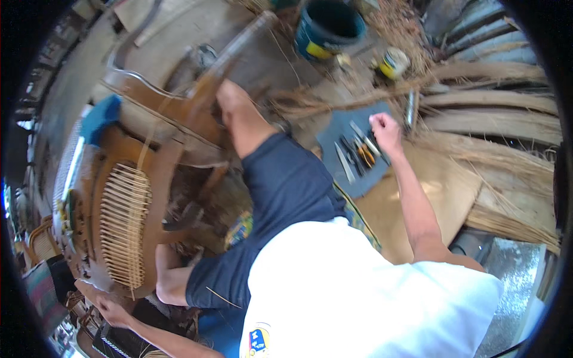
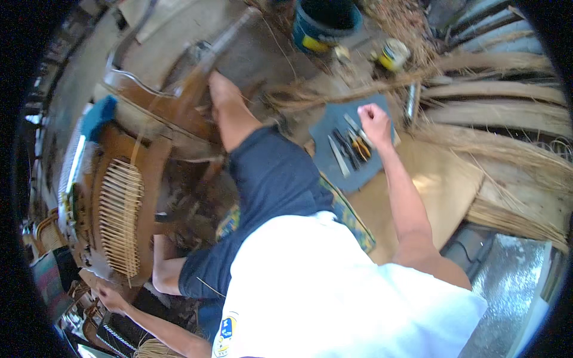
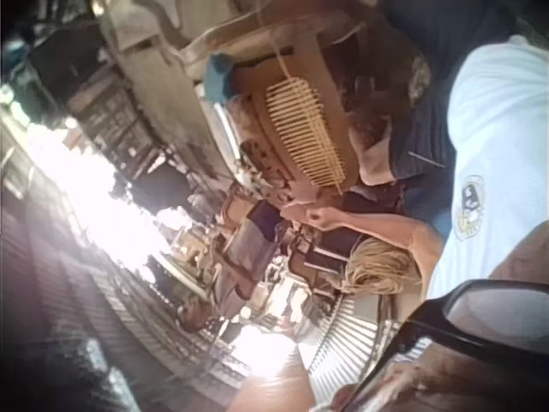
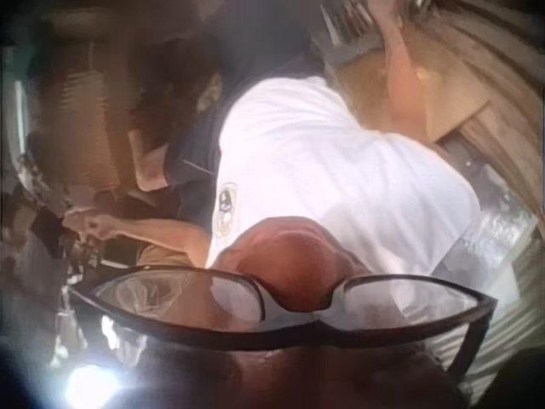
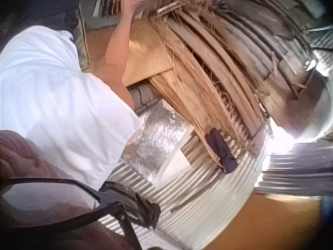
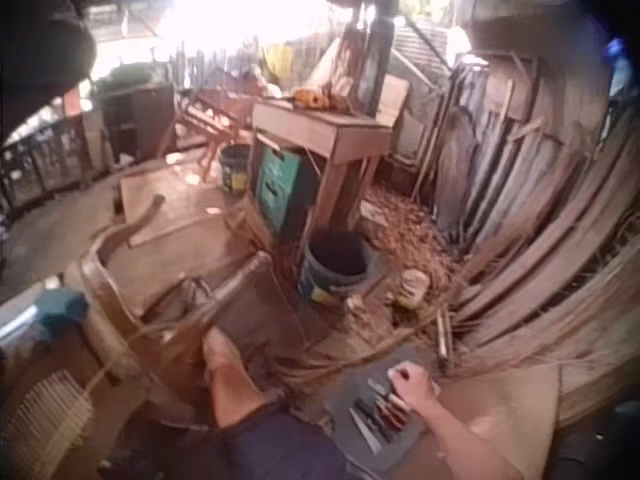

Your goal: Repairing the woven cane backrest of a wooden chair using rattan strips and tools.

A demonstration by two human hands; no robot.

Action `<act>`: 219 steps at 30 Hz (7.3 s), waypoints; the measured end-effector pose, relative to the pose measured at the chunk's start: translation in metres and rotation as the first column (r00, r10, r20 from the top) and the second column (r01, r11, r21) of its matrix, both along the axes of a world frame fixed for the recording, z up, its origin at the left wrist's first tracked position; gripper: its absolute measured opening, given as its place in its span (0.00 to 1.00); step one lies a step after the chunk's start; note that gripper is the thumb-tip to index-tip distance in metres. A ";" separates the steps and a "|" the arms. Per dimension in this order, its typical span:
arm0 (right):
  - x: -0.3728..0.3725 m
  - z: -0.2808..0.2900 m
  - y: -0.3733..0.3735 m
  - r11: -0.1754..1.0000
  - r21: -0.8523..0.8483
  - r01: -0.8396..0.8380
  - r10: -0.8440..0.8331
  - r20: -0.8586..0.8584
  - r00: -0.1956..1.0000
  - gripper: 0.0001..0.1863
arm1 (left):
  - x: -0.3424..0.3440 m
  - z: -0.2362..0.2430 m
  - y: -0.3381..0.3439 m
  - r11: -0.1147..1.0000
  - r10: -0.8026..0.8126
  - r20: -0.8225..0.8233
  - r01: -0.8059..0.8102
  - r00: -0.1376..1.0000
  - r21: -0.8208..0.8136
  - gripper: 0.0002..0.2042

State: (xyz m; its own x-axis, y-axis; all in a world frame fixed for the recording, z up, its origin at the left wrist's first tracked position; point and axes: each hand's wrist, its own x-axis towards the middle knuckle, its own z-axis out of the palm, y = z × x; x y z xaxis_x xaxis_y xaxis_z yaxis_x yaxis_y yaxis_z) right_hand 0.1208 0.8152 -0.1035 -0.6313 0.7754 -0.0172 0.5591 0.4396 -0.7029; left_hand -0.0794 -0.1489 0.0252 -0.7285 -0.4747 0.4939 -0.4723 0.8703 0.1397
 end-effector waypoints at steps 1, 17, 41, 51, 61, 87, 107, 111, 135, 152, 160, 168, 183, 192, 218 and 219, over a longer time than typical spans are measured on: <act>0.012 -0.003 0.011 0.992 -0.081 0.093 -0.084 0.108 0.991 0.18 | 0.028 -0.004 0.010 0.991 0.130 0.016 -0.130 0.991 -0.021 0.25; 0.109 -0.154 -0.049 0.975 -0.222 -0.013 0.178 0.743 0.645 0.24 | 0.216 -0.101 0.222 -0.016 0.290 0.218 -0.223 0.932 0.975 0.32; -0.145 0.058 -0.165 0.692 -0.508 -0.513 0.469 -0.224 0.854 0.10 | 0.104 -0.037 0.159 0.598 -0.011 -0.463 0.377 0.886 0.707 0.25; -0.281 0.168 -0.337 0.135 0.025 -0.991 0.988 0.076 0.136 0.13 | 0.089 -0.049 0.172 0.915 -0.067 -0.396 0.215 0.916 0.341 0.11; -0.318 0.282 -0.385 0.093 0.214 -0.972 0.976 0.175 0.132 0.16 | 0.083 -0.048 0.166 0.541 0.132 -0.374 0.250 0.918 0.803 0.09; -0.316 0.238 -0.471 0.273 0.177 -0.946 0.961 0.002 0.277 0.16 | 0.081 -0.040 0.163 0.622 0.084 -0.297 0.183 0.951 0.762 0.14; -0.307 0.238 -0.489 -0.012 -0.094 -0.996 0.926 0.375 -0.047 0.15 | 0.082 -0.030 0.166 0.612 0.119 -0.237 0.116 0.964 0.782 0.12; -0.300 0.237 -0.493 0.191 0.086 -0.978 0.981 -0.039 0.188 0.14 | 0.079 -0.032 0.169 0.656 0.087 -0.288 0.163 0.954 0.737 0.11; -0.304 0.227 -0.486 -0.153 0.046 -0.987 0.955 0.266 -0.135 0.12 | 0.079 -0.033 0.168 0.662 0.098 -0.263 0.135 0.960 0.738 0.12; -0.289 0.230 -0.523 -0.048 -0.364 -0.930 0.978 0.174 -0.118 0.13 | 0.081 -0.024 0.171 0.632 0.119 -0.228 0.104 0.966 0.768 0.11; -0.285 0.227 -0.535 -0.144 -0.170 -0.975 0.976 0.141 -0.168 0.14 | 0.080 -0.024 0.169 0.634 0.110 -0.268 0.140 0.957 0.760 0.10; -0.292 0.232 -0.536 -0.089 -0.064 -0.994 0.993 0.069 -0.093 0.12 | 0.082 -0.032 0.167 0.688 0.074 -0.312 0.177 0.947 0.704 0.13; -0.278 0.230 -0.558 -0.100 -0.137 -0.985 0.991 0.070 -0.111 0.13 | 0.081 -0.025 0.168 0.612 0.102 -0.271 0.154 0.957 0.775 0.10; -0.285 0.239 -0.556 0.043 -0.030 -0.999 0.994 -0.096 0.046 0.12 | 0.083 -0.036 0.163 0.686 0.063 -0.310 0.185 0.949 0.704 0.10; -0.261 0.217 -0.579 0.043 -0.069 -0.997 0.988 -0.145 0.053 0.11 | 0.086 -0.021 0.161 0.545 0.085 -0.206 0.127 0.975 0.828 0.08; -0.257 0.214 -0.582 -0.083 -0.082 -0.993 0.996 -0.033 -0.081 0.11 | 0.088 -0.022 0.159 0.569 0.076 -0.235 0.151 0.969 0.808 0.08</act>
State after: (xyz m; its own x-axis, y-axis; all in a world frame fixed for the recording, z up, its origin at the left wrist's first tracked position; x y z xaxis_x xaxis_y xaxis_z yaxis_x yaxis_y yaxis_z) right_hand -0.1357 0.2335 0.1104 -0.7178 -0.6937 -0.0601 -0.4224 0.5024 -0.7544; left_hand 0.0083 0.0098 0.0029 -0.6812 -0.7301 0.0537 -0.2991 0.3446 0.8898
